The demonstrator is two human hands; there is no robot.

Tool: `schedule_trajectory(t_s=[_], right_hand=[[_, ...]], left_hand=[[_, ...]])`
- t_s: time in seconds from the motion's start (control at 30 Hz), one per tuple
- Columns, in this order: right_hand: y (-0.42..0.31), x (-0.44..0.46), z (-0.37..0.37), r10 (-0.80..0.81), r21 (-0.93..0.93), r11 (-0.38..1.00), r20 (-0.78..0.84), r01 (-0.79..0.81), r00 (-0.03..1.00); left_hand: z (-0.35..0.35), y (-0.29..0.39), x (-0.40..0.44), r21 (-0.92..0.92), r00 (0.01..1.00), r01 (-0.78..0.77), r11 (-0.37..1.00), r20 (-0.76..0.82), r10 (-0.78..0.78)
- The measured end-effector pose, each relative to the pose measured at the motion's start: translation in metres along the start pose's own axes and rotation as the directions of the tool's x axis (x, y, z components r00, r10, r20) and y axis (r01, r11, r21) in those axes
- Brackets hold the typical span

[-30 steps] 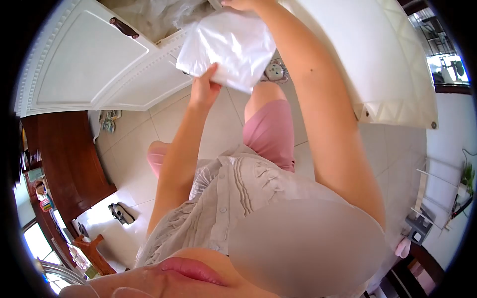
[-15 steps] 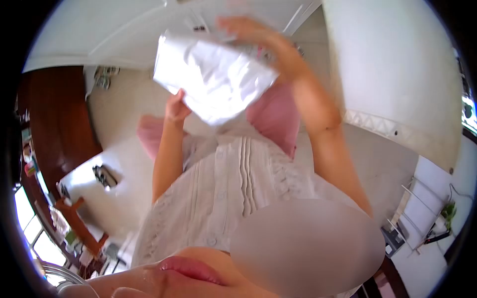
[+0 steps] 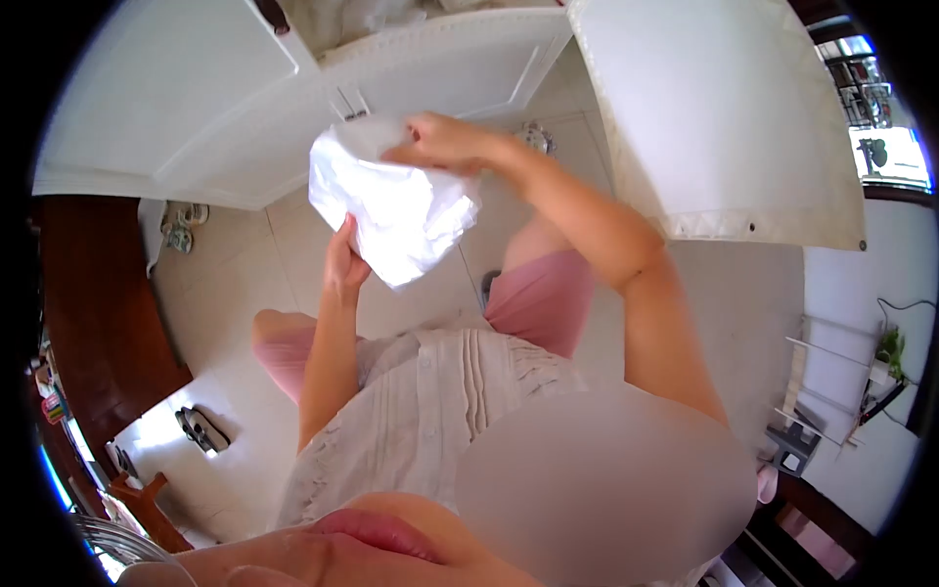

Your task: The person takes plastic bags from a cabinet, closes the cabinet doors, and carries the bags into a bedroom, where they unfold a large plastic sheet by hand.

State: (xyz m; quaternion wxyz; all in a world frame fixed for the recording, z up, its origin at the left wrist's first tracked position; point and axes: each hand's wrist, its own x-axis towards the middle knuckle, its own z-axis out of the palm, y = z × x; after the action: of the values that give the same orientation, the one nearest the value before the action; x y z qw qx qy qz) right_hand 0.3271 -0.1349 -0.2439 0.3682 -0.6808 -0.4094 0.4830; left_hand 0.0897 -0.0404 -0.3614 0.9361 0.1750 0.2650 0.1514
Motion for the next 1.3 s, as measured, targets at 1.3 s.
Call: schedule_trajectory(t_s=[1.3], right_hand=[[0.022, 0.053, 0.049, 0.176, 0.499, 0.866, -0.234, -0.038, 0.956]], left_hand=[[-0.074, 0.03, 0.019, 0.519, 0.984, -0.078, 0.851, -0.097, 0.15]])
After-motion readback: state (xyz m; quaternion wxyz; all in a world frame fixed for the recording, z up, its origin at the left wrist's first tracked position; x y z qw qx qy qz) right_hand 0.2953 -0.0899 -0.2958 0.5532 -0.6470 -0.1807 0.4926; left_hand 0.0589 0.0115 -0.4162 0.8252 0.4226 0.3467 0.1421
